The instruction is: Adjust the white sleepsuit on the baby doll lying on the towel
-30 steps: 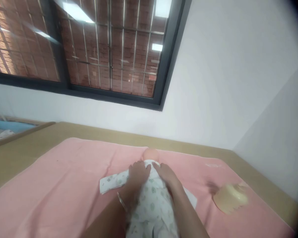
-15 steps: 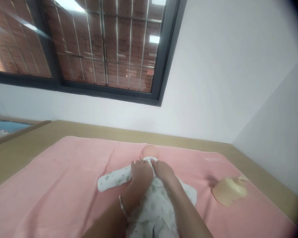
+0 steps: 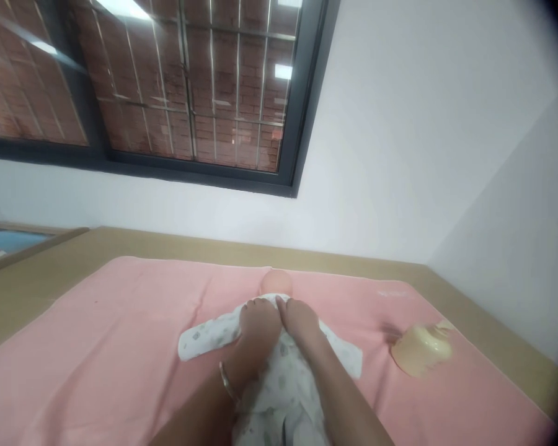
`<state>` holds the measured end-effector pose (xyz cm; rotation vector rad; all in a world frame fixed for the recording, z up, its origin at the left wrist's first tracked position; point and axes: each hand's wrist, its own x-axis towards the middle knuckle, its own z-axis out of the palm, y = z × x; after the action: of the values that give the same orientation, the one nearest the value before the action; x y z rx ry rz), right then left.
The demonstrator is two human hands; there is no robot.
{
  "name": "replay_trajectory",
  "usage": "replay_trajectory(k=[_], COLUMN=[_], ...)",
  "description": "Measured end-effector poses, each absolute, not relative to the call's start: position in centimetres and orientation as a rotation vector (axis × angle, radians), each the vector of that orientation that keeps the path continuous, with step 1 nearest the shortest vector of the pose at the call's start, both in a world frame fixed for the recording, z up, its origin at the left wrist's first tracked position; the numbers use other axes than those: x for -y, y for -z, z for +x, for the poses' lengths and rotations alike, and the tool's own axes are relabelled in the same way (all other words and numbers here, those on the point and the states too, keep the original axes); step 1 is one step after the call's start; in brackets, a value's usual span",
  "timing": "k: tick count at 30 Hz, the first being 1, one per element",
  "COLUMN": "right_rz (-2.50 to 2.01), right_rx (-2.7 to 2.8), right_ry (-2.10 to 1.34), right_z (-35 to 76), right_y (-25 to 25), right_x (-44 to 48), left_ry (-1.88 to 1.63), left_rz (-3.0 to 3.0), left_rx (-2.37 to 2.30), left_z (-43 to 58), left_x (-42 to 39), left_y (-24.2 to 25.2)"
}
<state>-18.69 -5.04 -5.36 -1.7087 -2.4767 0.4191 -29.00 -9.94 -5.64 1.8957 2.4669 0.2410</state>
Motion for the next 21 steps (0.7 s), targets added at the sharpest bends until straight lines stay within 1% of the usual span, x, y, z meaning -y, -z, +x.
replay_trajectory(k=[3, 9, 13, 15, 18, 21], right_rz=[-1.672, -1.438, -1.612, -1.703, -1.682, -1.631], right_rx=[2.482, 2.508, 2.481, 2.459, 2.463, 2.505], right_ry=[-0.494, -0.475, -0.474, -0.559, -0.716, -0.615], right_z=[-18.3, -17.7, -18.1, -18.0, -17.6, -17.4], right_y=[5.2, 3.2, 4.3, 5.0, 4.9, 3.6], right_x=[4.6, 7.8, 6.5, 4.9, 4.0, 5.7], left_ry=[-0.286, -0.318, -0.294, -0.255, -0.286, -0.349], left_rz=[1.967, 1.906, 1.93, 2.005, 1.979, 1.841], left_rx=[-2.457, -2.256, -2.308, -2.372, -2.408, -2.343], left_z=[-28.9, -32.7, -31.8, -30.7, -30.5, -32.1], left_x=[10.0, 7.7, 8.1, 8.7, 9.1, 8.4], left_y=[6.2, 7.5, 7.2, 6.9, 6.6, 6.8])
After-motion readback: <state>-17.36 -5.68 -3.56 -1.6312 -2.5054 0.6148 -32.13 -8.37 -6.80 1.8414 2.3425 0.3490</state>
